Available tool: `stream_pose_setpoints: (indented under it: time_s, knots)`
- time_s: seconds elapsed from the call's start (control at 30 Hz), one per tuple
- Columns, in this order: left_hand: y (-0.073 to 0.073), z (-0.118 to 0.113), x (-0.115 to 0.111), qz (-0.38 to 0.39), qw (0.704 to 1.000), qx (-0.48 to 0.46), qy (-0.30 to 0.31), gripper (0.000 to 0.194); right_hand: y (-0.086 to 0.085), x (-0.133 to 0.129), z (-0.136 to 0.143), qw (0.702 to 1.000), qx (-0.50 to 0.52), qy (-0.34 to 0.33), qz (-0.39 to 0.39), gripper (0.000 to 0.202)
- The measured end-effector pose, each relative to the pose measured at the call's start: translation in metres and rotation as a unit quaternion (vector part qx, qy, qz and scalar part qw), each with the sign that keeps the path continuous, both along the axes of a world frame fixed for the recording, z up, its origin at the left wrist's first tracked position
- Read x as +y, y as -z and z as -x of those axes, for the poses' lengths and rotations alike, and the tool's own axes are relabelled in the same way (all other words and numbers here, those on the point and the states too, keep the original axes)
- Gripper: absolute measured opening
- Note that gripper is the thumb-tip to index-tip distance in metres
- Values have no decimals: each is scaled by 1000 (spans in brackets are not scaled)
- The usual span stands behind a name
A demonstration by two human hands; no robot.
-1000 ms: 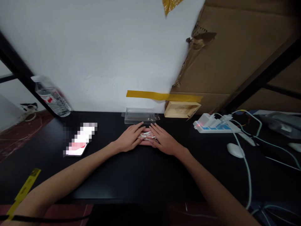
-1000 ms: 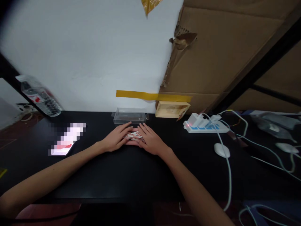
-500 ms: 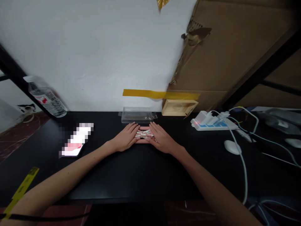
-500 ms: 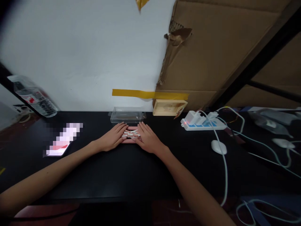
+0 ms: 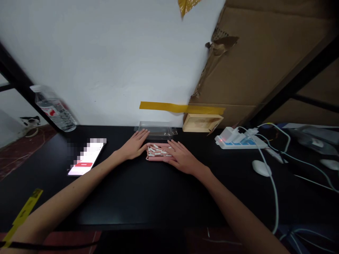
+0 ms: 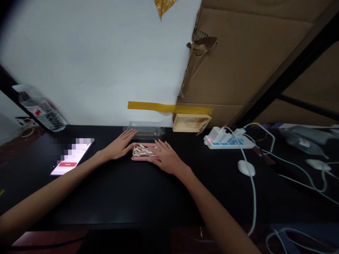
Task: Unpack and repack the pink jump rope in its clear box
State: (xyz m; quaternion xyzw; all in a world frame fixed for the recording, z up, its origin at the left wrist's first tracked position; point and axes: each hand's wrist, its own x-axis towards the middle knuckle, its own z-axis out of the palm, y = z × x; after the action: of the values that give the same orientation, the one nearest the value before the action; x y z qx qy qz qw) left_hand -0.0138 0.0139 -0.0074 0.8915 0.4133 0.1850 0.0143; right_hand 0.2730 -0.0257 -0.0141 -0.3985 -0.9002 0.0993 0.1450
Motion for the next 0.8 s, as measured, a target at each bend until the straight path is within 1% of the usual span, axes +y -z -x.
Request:
stream_pose_setpoints:
  time_s: [0.07,0.17,0.23,0.27,0.33,0.4,0.43,0.53,0.6,0.67,0.8]
  knots:
    - [-6,7,3,-1,1000,5,-28,58,-2,1,-6,1000,-4,10,9,56]
    - [-17,13,3,-22,994,-1,-112,53,-9,0,-19,999,-23,16,21,57]
    - [-23,13,3,-31,988,-10,-149,47,-15,-1,-24,999,-34,17,27,61]
    - [-23,12,4,-35,988,-16,-151,44,-18,-2,-24,999,-33,20,25,64]
    - [-20,8,9,-47,991,-20,-120,43,-21,-5,-20,999,-25,24,7,71]
    - [-12,4,16,-54,995,-11,-77,47,-20,-7,-13,999,-30,13,-8,76]
    - [-7,2,20,-53,996,-2,-67,51,-19,-7,-10,999,-37,7,-11,77]
    - [8,0,29,-37,996,29,-77,57,-13,-3,-8,999,-50,1,-13,71]
    - [12,3,30,-31,995,53,-76,56,-11,1,-13,999,-49,-5,-11,66]
    - [9,7,28,-30,994,68,-76,55,-11,5,-21,999,-47,-12,-7,63]
    - [-4,16,22,-32,990,89,-107,53,-16,11,-38,999,-27,-22,6,63]
